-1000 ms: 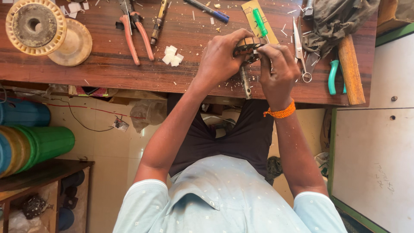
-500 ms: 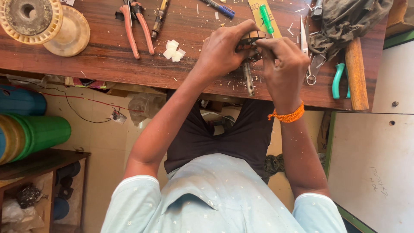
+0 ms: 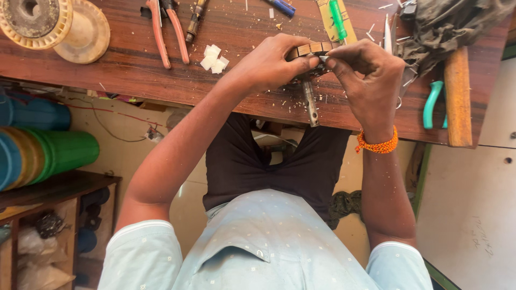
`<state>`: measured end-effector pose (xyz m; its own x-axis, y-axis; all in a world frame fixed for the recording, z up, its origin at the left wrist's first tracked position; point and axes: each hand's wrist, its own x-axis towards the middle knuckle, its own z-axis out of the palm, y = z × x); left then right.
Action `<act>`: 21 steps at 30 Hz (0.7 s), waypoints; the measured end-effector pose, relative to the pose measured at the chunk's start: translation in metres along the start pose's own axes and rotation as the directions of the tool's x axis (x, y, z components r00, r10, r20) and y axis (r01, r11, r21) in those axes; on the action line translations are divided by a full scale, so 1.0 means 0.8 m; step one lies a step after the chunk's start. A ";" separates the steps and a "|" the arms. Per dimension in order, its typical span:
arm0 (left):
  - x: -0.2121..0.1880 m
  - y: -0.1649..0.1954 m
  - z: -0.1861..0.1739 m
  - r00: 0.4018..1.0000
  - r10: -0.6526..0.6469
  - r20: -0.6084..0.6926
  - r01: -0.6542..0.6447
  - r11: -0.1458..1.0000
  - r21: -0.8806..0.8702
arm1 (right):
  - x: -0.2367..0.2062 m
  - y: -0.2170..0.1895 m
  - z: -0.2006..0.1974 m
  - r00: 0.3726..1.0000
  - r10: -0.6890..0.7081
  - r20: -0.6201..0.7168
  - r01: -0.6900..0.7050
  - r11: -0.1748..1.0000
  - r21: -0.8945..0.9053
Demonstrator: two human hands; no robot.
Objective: The person works on an electric motor armature at a cluttered workbench, pressing small white insulation pieces into the slots around the rotor and turning the armature to reach each slot. They use scissors to trim a piece, pliers to handle small parts, and a green-handled screwdriver to work on the assembly.
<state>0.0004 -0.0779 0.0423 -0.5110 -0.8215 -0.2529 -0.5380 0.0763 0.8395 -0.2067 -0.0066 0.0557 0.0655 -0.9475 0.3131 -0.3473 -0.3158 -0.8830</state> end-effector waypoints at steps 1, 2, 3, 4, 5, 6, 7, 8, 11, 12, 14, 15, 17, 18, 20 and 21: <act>-0.002 0.004 -0.001 1.000 -0.013 0.009 0.013 0.999 -0.034 | 0.001 0.000 -0.003 1.000 -0.018 0.011 0.018 0.999 -0.035; -0.003 0.007 -0.002 1.000 -0.023 0.018 0.025 0.997 -0.068 | 0.003 -0.001 -0.006 0.999 -0.035 0.020 0.036 0.997 -0.071; -0.002 0.011 -0.002 0.999 -0.033 0.029 0.035 0.994 -0.102 | 0.004 -0.002 -0.009 0.998 -0.041 0.041 0.045 0.995 -0.084; -0.001 0.013 -0.003 1.000 0.005 0.020 -0.005 1.000 -0.022 | 0.006 -0.003 -0.012 0.997 -0.046 0.061 0.052 0.994 -0.098; 0.001 0.014 -0.004 0.999 0.046 0.017 -0.047 0.997 0.058 | 0.007 -0.005 -0.016 0.996 -0.050 0.079 0.059 0.992 -0.114; 0.004 0.015 -0.003 0.996 0.089 0.018 -0.090 0.987 0.136 | 0.007 -0.006 -0.020 0.996 -0.058 0.071 0.066 0.992 -0.106; 0.007 0.017 0.000 0.982 0.186 -0.034 -0.174 0.958 0.226 | 0.005 -0.008 -0.022 0.996 -0.065 0.068 0.072 0.993 -0.099; 0.006 0.016 0.005 0.956 0.279 -0.085 -0.241 0.919 0.313 | 0.003 -0.010 -0.023 0.994 -0.073 0.078 0.080 0.993 -0.089; -0.005 0.014 0.017 0.954 0.274 -0.125 -0.204 0.893 0.400 | 0.001 -0.012 -0.023 0.987 -0.130 0.098 0.146 0.971 -0.189; -0.005 0.015 0.018 0.965 0.235 -0.117 -0.170 0.899 0.403 | 0.000 -0.012 -0.023 0.982 -0.155 0.108 0.176 0.959 -0.222; -0.011 0.017 0.016 0.945 0.300 -0.128 -0.217 0.871 0.441 | -0.003 -0.014 -0.023 0.971 -0.198 0.133 0.230 0.928 -0.292; -0.014 0.019 0.014 0.932 0.335 -0.135 -0.240 0.854 0.461 | -0.003 -0.016 -0.024 0.961 -0.228 0.159 0.268 0.911 -0.313; -0.018 0.025 0.011 0.980 0.169 -0.102 -0.113 0.904 0.411 | -0.004 -0.018 -0.025 0.933 -0.291 0.213 0.351 0.869 -0.350; -0.019 0.027 0.008 0.993 0.084 -0.081 -0.046 0.920 0.389 | -0.004 -0.019 -0.026 0.923 -0.311 0.225 0.376 0.849 -0.371; -0.020 0.031 0.004 0.982 0.165 -0.090 -0.115 0.907 0.405 | -0.003 -0.018 -0.025 0.901 -0.349 0.257 0.428 0.807 -0.408; -0.021 0.032 0.003 0.975 0.202 -0.094 -0.147 0.900 0.411 | -0.003 -0.017 -0.024 0.899 -0.357 0.253 0.434 0.802 -0.411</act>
<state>-0.0064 -0.0606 0.0668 -0.5439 -0.8385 -0.0318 -0.6846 0.4215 0.5946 -0.2199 0.0008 0.0737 0.4198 -0.7523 0.5078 -0.6344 -0.6433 -0.4286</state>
